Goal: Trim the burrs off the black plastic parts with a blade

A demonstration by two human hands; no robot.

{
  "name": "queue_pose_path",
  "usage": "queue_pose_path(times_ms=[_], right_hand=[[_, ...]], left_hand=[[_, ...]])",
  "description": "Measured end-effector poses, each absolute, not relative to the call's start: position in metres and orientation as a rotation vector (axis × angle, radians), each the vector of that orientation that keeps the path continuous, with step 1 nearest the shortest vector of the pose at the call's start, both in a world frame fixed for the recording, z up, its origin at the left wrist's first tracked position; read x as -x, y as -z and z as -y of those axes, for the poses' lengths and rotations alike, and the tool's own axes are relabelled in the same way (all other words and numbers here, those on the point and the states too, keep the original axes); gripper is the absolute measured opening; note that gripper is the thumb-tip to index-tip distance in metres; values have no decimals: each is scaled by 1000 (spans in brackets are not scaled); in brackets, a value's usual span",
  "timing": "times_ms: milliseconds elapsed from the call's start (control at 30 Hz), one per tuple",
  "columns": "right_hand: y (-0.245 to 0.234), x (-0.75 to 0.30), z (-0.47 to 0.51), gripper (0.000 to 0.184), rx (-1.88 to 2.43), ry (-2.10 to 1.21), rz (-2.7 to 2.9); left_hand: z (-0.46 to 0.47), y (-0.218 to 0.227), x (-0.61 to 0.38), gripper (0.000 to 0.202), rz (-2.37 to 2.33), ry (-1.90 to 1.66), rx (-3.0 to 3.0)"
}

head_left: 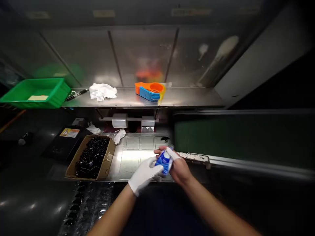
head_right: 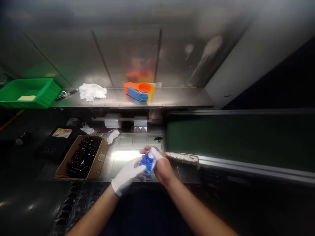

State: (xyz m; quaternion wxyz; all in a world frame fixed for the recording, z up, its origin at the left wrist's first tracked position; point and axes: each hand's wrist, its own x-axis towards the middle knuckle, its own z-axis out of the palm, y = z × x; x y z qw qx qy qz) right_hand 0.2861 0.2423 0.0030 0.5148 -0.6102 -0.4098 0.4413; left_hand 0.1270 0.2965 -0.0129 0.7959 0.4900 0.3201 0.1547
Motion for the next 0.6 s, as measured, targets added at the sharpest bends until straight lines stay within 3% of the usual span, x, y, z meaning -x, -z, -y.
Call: queue_pose_path(times_ms=[67,200,300,333,467,600], right_hand=[[7,-281,-241,61,1425,-1181,891],[20,-275,-259,55,1386,-1281,943],[30,-281,-262,79,1471,-1201,987],[33,-283,-261,78,1519,-1151,986],[38,-285,-256,32,1672,-937,1015],[39,-280,-250,25,1698,-728,1159]], left_hand=[[-307,9,-120,57,-717,-312,-1017],[-315,8,-101,51,-779,-294,-1004],[-319,12,-97,46,-869,-329,-1012],[-321,14,-98,44,-897,-340,-1018],[-327,21,-104,37,-937,-336,-1058],[-330,33,-110,43,-900,-329,-1086]])
